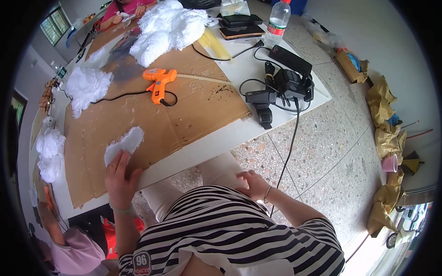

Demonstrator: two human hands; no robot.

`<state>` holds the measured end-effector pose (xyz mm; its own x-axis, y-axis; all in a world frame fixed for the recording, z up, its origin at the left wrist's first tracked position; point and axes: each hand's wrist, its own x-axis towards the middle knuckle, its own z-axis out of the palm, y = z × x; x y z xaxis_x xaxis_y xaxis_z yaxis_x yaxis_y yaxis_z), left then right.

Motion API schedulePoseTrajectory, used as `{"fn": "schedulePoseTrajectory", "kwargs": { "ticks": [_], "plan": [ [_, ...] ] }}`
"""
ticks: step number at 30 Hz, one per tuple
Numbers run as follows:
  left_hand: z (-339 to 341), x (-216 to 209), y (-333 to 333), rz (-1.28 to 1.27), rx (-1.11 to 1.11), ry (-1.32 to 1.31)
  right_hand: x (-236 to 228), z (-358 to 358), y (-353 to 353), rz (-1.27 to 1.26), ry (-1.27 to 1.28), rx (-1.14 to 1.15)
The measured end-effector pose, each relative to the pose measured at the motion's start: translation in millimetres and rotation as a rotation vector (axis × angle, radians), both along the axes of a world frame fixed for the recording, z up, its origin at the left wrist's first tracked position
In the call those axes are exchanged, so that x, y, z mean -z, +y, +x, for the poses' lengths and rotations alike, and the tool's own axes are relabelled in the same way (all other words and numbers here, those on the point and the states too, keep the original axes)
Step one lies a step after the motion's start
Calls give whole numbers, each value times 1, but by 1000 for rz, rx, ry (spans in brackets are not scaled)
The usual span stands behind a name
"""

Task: Assembling cloud-like decorations by gluing cotton stuffing onto cardboard templates using a hot glue gun.

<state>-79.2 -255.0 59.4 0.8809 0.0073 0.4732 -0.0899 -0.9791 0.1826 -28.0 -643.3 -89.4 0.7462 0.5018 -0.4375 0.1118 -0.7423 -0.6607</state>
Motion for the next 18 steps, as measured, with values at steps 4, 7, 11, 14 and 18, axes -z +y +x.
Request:
{"fn": "schedulePoseTrajectory", "kwargs": {
  "ticks": [4,7,11,14,18],
  "plan": [
    [0,-1,1,-5,-13,18,6,0,-34,-55,213,-66],
    [3,-1,-2,-14,-15,32,0,-7,-24,-148,201,-120],
    [3,-2,-3,-9,-14,45,-9,-5,-15,-169,168,-107],
    [3,0,-2,8,-16,49,-7,-2,-14,-166,197,-144],
    [3,-2,-1,-2,-16,38,-9,5,-11,-105,268,-156]
  ]
}}
